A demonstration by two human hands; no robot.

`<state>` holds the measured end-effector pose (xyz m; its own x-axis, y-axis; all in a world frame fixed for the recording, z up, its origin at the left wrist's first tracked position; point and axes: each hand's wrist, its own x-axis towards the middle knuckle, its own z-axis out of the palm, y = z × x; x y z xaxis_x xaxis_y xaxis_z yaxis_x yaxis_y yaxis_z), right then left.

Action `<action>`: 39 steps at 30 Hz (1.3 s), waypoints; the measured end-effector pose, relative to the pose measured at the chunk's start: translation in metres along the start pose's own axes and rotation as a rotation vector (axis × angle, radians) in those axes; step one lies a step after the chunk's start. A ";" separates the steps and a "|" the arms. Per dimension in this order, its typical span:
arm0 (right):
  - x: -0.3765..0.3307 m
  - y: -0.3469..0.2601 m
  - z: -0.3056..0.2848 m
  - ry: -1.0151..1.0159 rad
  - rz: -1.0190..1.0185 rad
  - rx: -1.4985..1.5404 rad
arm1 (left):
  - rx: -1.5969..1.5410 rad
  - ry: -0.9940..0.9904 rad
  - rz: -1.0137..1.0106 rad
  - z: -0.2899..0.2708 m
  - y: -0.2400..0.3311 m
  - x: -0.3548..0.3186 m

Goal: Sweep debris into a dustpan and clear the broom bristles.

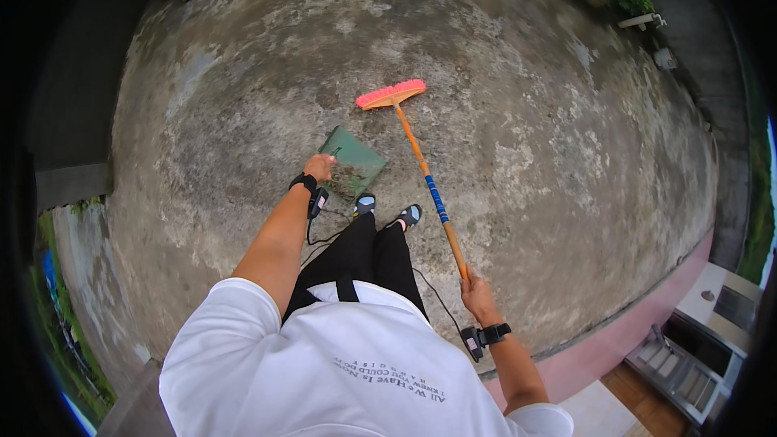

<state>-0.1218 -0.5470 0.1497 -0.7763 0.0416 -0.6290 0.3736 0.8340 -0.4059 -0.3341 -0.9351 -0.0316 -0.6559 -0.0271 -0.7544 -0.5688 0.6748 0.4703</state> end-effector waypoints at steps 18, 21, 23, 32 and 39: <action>-0.030 -0.013 0.016 -0.012 0.282 0.429 | 0.038 0.142 0.049 0.019 -0.006 0.014; -0.050 0.011 0.041 -0.039 0.241 0.366 | 0.037 0.090 -0.033 0.016 -0.005 0.017; -0.081 0.031 0.055 -0.046 0.127 0.254 | 0.068 0.104 -0.006 0.017 -0.007 0.021; -0.161 -0.071 -0.019 -0.124 1.077 1.574 | 0.207 0.353 0.278 0.025 -0.028 0.036; -0.089 -0.003 0.016 -0.203 0.269 0.686 | 0.120 0.254 0.129 0.020 -0.041 0.026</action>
<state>-0.0458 -0.5615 0.1962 -0.5302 0.0376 -0.8470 0.8197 0.2782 -0.5008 -0.3183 -0.9488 -0.0797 -0.8305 -0.1095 -0.5461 -0.4205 0.7662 0.4859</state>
